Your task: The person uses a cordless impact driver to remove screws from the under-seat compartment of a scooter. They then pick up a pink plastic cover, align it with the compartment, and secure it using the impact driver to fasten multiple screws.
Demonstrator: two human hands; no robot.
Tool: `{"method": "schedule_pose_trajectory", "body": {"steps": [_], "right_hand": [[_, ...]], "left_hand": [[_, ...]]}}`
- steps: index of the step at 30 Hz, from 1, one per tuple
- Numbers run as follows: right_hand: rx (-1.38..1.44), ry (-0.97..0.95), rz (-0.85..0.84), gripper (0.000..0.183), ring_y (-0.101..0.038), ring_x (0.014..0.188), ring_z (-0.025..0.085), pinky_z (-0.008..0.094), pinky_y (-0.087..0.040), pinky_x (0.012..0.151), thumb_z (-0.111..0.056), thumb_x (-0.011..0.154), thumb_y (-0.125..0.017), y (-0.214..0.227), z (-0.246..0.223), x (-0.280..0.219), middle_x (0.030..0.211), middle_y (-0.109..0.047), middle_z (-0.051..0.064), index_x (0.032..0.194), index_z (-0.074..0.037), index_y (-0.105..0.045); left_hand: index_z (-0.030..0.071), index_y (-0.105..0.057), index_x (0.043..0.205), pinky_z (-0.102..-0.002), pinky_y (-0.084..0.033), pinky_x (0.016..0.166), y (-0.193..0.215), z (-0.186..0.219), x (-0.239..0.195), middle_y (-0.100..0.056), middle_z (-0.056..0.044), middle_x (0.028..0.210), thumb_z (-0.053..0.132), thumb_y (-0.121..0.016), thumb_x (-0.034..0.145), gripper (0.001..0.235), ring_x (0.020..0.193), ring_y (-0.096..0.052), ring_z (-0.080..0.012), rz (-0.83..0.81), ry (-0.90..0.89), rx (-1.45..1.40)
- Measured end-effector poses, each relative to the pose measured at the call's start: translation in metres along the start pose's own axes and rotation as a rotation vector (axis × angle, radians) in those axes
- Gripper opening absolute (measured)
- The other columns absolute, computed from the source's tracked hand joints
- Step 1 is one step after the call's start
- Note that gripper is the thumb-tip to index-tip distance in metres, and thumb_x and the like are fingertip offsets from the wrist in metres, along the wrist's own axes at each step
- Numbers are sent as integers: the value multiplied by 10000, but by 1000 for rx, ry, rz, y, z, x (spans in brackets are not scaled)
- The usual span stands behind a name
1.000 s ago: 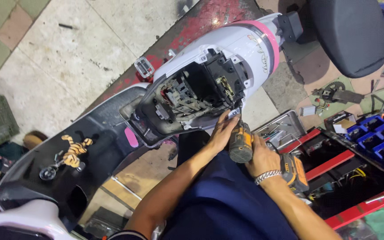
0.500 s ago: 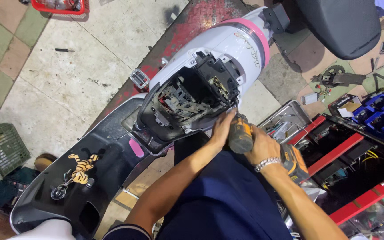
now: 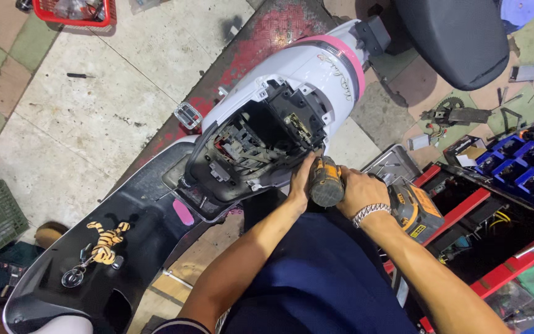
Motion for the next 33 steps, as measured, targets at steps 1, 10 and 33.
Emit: {"method": "schedule_pose_trajectory", "body": {"steps": [1, 10, 33], "right_hand": [[-5, -3, -3, 509, -710, 990, 360, 487, -569, 837, -294, 790, -740, 1, 0, 0, 1124, -727, 132, 1267, -150, -638], [-66, 29, -3, 567, -713, 996, 343, 470, -568, 851, -309, 752, -763, 4, 0, 2, 1099, -731, 135, 1281, -147, -634], [-27, 140, -8, 722, -694, 1051, 354, 459, -559, 876, -142, 656, -788, 13, 22, -56, 1123, -715, 159, 1350, -179, -590]], "left_hand": [[40, -693, 1124, -284, -574, 795, 1, -2, 0, -712, -56, 1009, 490, -596, 974, 484, 876, -698, -132, -6, -14, 12], [71, -697, 1243, -284, -566, 857, 5, -11, 4, -723, -45, 1082, 475, -576, 981, 497, 943, -697, -123, -34, -66, -11], [96, -653, 1171, -349, -570, 853, -22, -10, -71, -698, -58, 1056, 449, -587, 1000, 398, 945, -695, -182, -37, -24, -324]]}}
Point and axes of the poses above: each hand's wrist, its own x-axis towards the middle knuckle, its own y-axis out of the back of the hand, z = x × y, the point moved 1 cm from there along x, towards the middle knuckle
